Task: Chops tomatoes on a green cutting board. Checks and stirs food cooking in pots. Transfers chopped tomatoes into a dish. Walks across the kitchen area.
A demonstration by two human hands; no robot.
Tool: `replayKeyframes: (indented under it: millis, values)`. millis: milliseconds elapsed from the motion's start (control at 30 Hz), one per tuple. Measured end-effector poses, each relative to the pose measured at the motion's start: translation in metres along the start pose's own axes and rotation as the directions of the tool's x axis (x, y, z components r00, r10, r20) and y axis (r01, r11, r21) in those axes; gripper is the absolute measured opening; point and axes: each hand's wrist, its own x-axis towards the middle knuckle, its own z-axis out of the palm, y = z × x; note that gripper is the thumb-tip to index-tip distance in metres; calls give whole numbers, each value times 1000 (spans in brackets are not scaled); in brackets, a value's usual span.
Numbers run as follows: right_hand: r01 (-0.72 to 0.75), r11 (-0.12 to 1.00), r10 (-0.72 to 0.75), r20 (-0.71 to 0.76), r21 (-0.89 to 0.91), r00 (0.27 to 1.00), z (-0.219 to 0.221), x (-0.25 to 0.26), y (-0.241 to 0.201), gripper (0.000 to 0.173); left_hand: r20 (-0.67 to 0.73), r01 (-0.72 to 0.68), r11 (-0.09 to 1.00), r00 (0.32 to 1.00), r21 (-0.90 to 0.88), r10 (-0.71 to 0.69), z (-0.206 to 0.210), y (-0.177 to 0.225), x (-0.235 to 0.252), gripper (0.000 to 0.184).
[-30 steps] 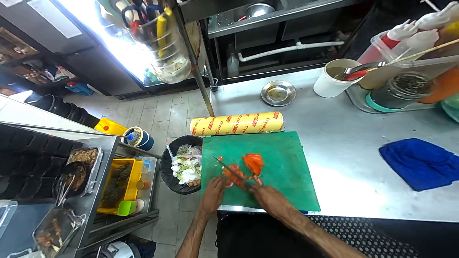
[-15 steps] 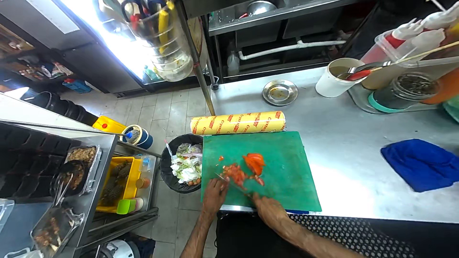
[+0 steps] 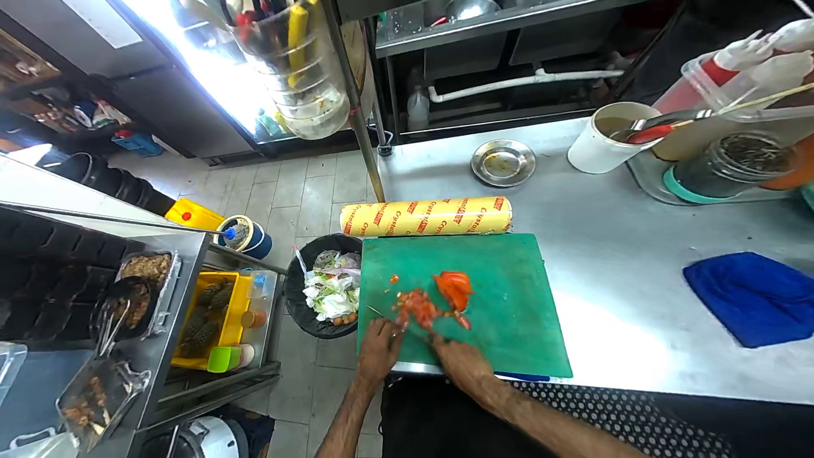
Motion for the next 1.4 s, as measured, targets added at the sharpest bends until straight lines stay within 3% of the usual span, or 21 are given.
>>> replayKeyframes:
  millis: [200, 300, 400, 533, 700, 900, 967, 1033, 1100, 1167, 1233, 1300, 1400]
  values:
    - [7, 999, -4, 78, -42, 997, -37, -32, -18, 32, -51, 48, 999, 998, 2, -48, -8, 0, -12, 28]
    - [6, 1000, -4, 115, -21, 993, -22, -35, -12, 29, -26, 33, 999, 999, 28, -32, -3, -6, -18, 23]
    - [55, 997, -58, 45, 55, 997, 8, -6, -3, 30, -41, 25, 999, 999, 31, -24, 2, -8, -17, 20]
    - [152, 981, -152, -8, 123, 988, 9, 13, 12, 44, -66, -7, 1000, 998, 13, 8, 6, -7, -12, 20]
    - [102, 971, -83, -98, 216, 992, -14, -4, 41, 49, -73, -13, 999, 997, 43, 16, 7, 2, 26, 23]
    - [62, 962, -32, -118, 267, 993, -8, -28, 71, 50, -189, -55, 998, 981, -7, 52, -28, 46, 82, 21]
    - [68, 959, -45, -89, 275, 995, 0, -32, 74, 51, -96, -121, 991, 989, -58, 116, -26, 64, 102, 27]
    - [86, 964, -72, -65, 250, 995, 8, -35, 75, 51, 170, -86, 992, 980, -94, 101, -16, 85, 122, 46]
    - [113, 967, -105, -51, 226, 993, 16, -35, 74, 50, 439, -31, 999, 898, -33, 43, 1, 98, 142, 78]
    - [142, 966, -136, -45, 218, 990, 17, -38, 76, 49, 572, -95, 995, 818, 25, 64, 21, 99, 157, 99]
    - [167, 966, -165, -27, 200, 986, 16, -45, 82, 48, 640, -206, 978, 754, 16, 149, 32, 98, 166, 101]
    - [174, 968, -177, -3, 183, 984, 16, -56, 95, 47, 687, -268, 964, 700, 3, 192, 33, 102, 175, 92]
    - [151, 967, -155, -1, 203, 988, 22, -77, 129, 48, 678, -282, 958, 713, 49, 176, 33, 102, 186, 73]
